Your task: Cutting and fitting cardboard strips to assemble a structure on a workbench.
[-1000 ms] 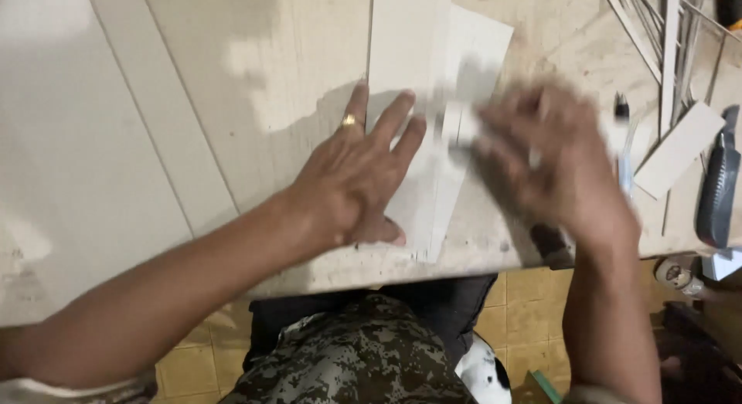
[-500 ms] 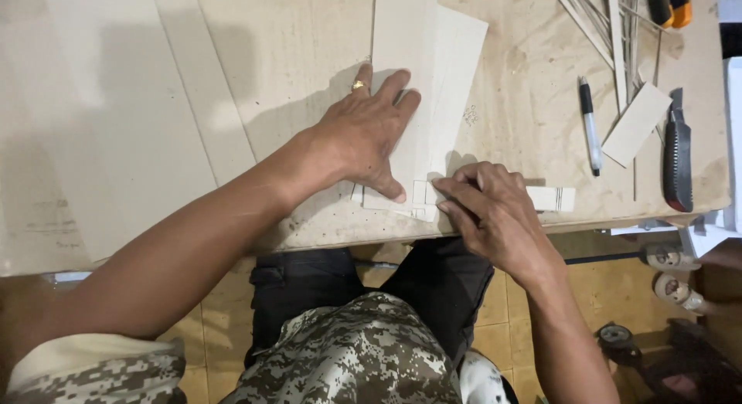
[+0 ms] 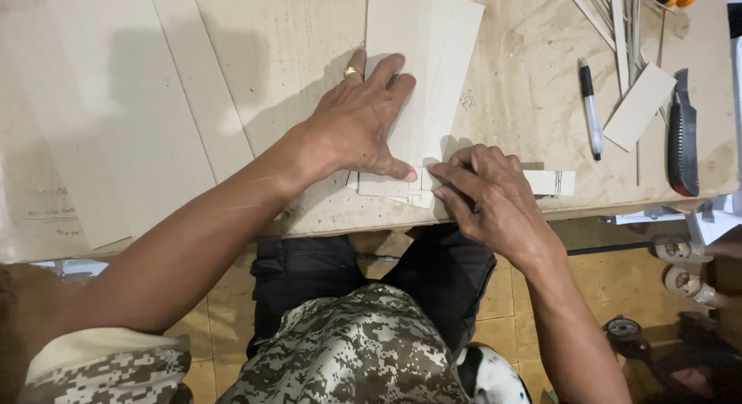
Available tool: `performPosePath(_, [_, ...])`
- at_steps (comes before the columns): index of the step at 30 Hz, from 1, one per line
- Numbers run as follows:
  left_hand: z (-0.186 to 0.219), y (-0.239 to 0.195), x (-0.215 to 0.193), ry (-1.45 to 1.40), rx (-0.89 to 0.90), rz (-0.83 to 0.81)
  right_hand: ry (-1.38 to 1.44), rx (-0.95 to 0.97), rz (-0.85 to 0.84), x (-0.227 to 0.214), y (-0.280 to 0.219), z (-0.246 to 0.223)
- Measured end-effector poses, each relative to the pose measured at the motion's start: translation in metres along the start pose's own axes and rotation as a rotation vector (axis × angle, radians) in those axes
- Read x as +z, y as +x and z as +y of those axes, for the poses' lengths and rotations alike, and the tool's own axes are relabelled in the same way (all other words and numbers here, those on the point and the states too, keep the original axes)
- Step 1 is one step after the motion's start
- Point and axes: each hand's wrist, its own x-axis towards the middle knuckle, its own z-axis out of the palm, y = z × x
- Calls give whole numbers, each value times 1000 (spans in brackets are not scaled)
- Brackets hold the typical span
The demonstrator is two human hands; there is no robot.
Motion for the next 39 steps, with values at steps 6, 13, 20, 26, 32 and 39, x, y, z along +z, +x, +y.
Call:
performPosePath(6, [-1, 1, 1, 32, 4, 2, 14, 0, -5, 0, 0, 1])
performPosePath(13, [-5, 2, 5, 61, 26, 25, 25, -1, -3, 1, 0, 4])
performPosePath(20, [-9, -3, 6, 18, 71, 69, 37, 7, -23, -2, 1, 2])
performPosePath(26, [-5, -6, 3, 82, 47, -11, 51, 8, -21, -2, 1, 3])
performPosePath(32, [4, -9, -2, 103, -13, -81, 63, -8, -14, -2, 2, 4])
performPosePath(39, [-8, -2, 12, 154, 74, 21, 68, 5, -26, -3, 2, 4])
